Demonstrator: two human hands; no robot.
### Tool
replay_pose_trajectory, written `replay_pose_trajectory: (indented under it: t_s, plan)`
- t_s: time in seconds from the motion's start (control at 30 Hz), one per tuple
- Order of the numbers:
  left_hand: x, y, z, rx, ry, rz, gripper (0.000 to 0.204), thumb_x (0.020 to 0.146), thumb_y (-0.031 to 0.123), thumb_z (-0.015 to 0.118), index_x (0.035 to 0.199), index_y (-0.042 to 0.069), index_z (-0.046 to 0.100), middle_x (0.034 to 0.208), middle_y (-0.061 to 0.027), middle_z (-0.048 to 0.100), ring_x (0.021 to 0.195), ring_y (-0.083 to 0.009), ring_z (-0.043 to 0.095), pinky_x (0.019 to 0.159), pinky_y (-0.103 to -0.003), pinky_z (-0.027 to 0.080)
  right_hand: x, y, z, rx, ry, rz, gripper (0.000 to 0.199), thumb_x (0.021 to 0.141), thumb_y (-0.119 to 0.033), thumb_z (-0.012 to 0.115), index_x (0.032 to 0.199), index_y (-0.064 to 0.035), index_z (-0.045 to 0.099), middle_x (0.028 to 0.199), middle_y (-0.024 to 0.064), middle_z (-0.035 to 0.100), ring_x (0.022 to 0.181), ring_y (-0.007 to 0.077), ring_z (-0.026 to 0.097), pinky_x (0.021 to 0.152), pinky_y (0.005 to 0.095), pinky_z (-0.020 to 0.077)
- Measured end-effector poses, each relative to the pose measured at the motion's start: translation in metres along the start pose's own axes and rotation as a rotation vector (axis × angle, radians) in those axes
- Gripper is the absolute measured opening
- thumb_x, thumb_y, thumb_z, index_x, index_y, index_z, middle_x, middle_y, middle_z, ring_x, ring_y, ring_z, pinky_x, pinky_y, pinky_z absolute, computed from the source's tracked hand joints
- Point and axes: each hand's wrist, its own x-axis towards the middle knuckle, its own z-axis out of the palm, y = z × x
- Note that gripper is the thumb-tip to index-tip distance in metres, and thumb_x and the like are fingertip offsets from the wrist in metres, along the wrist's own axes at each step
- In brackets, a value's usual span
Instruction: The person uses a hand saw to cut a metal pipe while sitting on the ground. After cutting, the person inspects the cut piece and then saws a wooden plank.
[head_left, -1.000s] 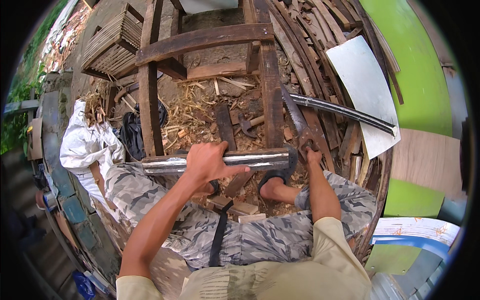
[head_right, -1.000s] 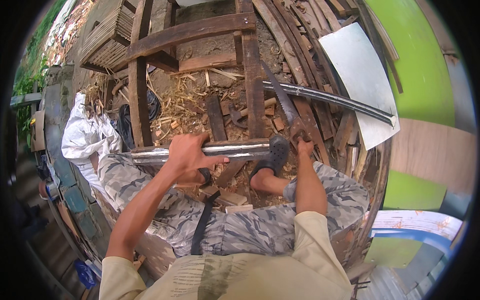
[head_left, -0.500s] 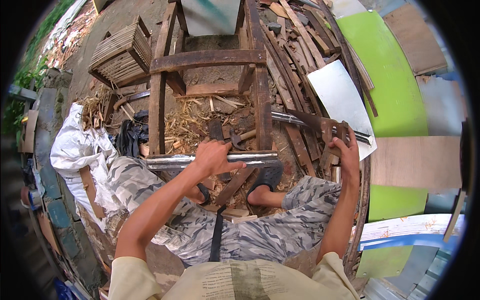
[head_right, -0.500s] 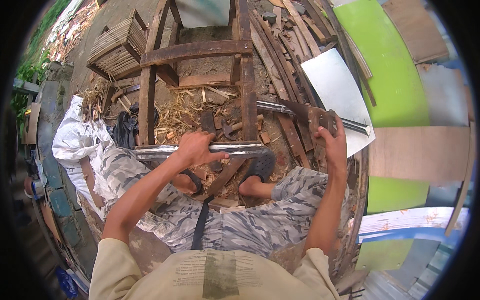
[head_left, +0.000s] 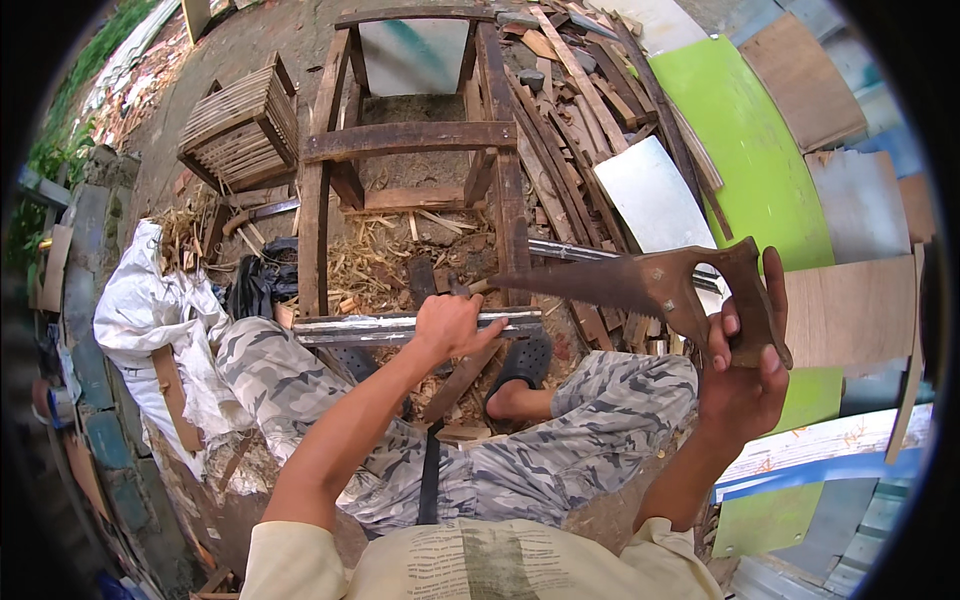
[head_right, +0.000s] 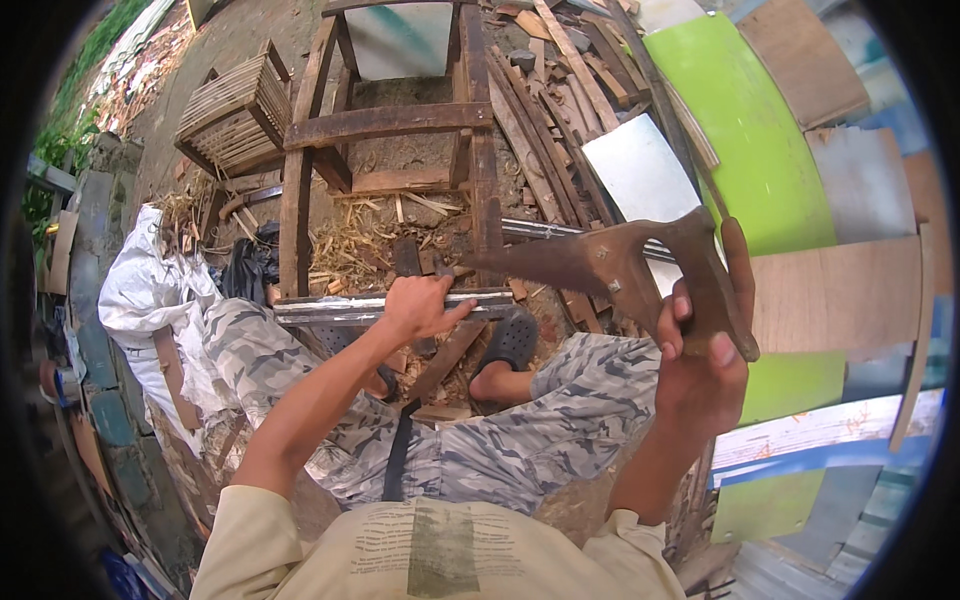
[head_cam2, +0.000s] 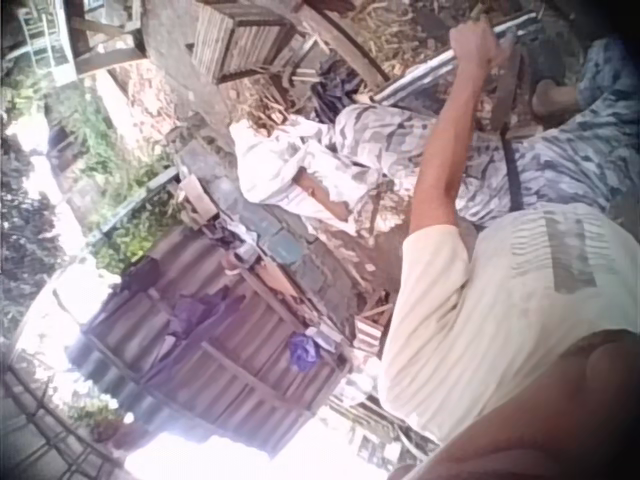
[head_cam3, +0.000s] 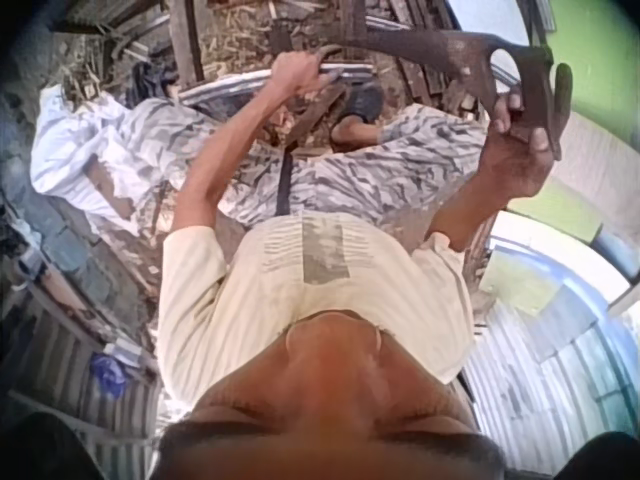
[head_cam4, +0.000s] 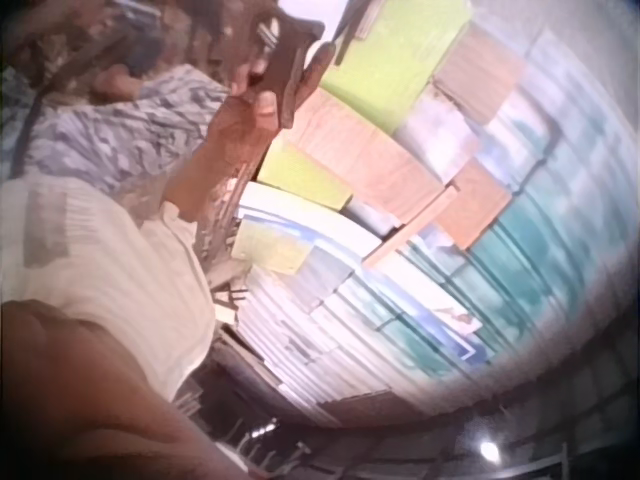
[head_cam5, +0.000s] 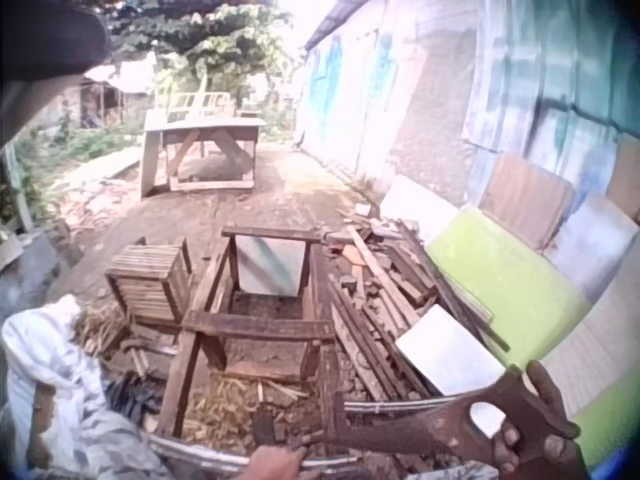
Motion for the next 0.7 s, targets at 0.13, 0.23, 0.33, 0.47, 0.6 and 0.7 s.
replay_pose_trajectory:
  t_s: [0.13, 0.23, 0.33, 0.47, 0.6, 0.7]
  plan:
    - [0.001, -0.002, 0.003, -0.034, 0.018, -0.069, 0.062, 0.097, 0.057, 0.047, 0.09, 0.001, 0.073, 0.07, -0.0215, 0.069, 0.068, -0.0389, 0.07, 0.067, -0.049, 0.055, -0.001, 0.03, 0.036, -0.136, 0.053, 0.02, 0.085, 0.082, -0.019, 0.062, 0.156, 0.0076, 0.03, 0.099, 0.0144, 0.061, 0.067, 0.0086, 0.048, 0.057, 0.0192, 0.0405]
    - [0.003, 0.0, 0.001, -0.026, -0.001, -0.08, 0.062, 0.099, 0.055, 0.045, 0.088, 0.001, 0.073, 0.071, -0.0221, 0.07, 0.069, -0.0393, 0.07, 0.067, -0.049, 0.056, 0.0, 0.052, 0.046, -0.236, -0.011, -0.003, 0.072, 0.086, -0.013, 0.059, 0.152, 0.0058, 0.04, 0.097, 0.0087, 0.063, 0.068, 0.0072, 0.048, 0.059, 0.021, 0.0413]
    - [0.004, 0.004, -0.004, -0.037, -0.033, -0.121, 0.064, 0.099, 0.054, 0.044, 0.084, 0.0, 0.074, 0.072, -0.0232, 0.071, 0.071, -0.0395, 0.071, 0.068, -0.049, 0.056, 0.006, 0.07, 0.043, -0.312, -0.111, 0.006, 0.06, 0.093, -0.005, 0.056, 0.151, 0.0024, 0.043, 0.102, 0.0073, 0.064, 0.071, 0.0064, 0.052, 0.064, 0.0212, 0.0452]
    - [0.007, 0.003, -0.001, -0.075, 0.028, -0.226, 0.065, 0.1, 0.052, 0.045, 0.076, 0.0, 0.075, 0.072, -0.0243, 0.071, 0.07, -0.04, 0.072, 0.068, -0.048, 0.057, 0.012, 0.091, 0.066, -0.421, -0.116, 0.041, 0.049, 0.099, -0.003, 0.056, 0.148, -0.0031, 0.05, 0.11, 0.0072, 0.065, 0.082, 0.0089, 0.057, 0.073, 0.0235, 0.0486]
    - [0.007, 0.008, 0.005, -0.099, 0.137, -0.256, 0.064, 0.1, 0.05, 0.047, 0.07, 0.001, 0.074, 0.07, -0.0239, 0.07, 0.069, -0.0407, 0.072, 0.067, -0.048, 0.057, 0.02, 0.116, 0.069, -0.57, -0.103, 0.079, 0.036, 0.098, -0.007, 0.06, 0.134, -0.0035, 0.061, 0.124, 0.0122, 0.068, 0.101, 0.0126, 0.064, 0.085, 0.0273, 0.0517]
    - [0.007, 0.009, 0.008, -0.109, 0.152, -0.276, 0.058, 0.1, 0.046, 0.05, 0.074, 0.001, 0.075, 0.069, -0.0253, 0.069, 0.068, -0.0426, 0.07, 0.068, -0.049, 0.057, 0.018, 0.141, 0.068, -0.545, -0.07, 0.141, 0.032, 0.098, -0.008, 0.061, 0.129, -0.0049, 0.064, 0.117, 0.0112, 0.07, 0.095, 0.0124, 0.065, 0.081, 0.0277, 0.052]
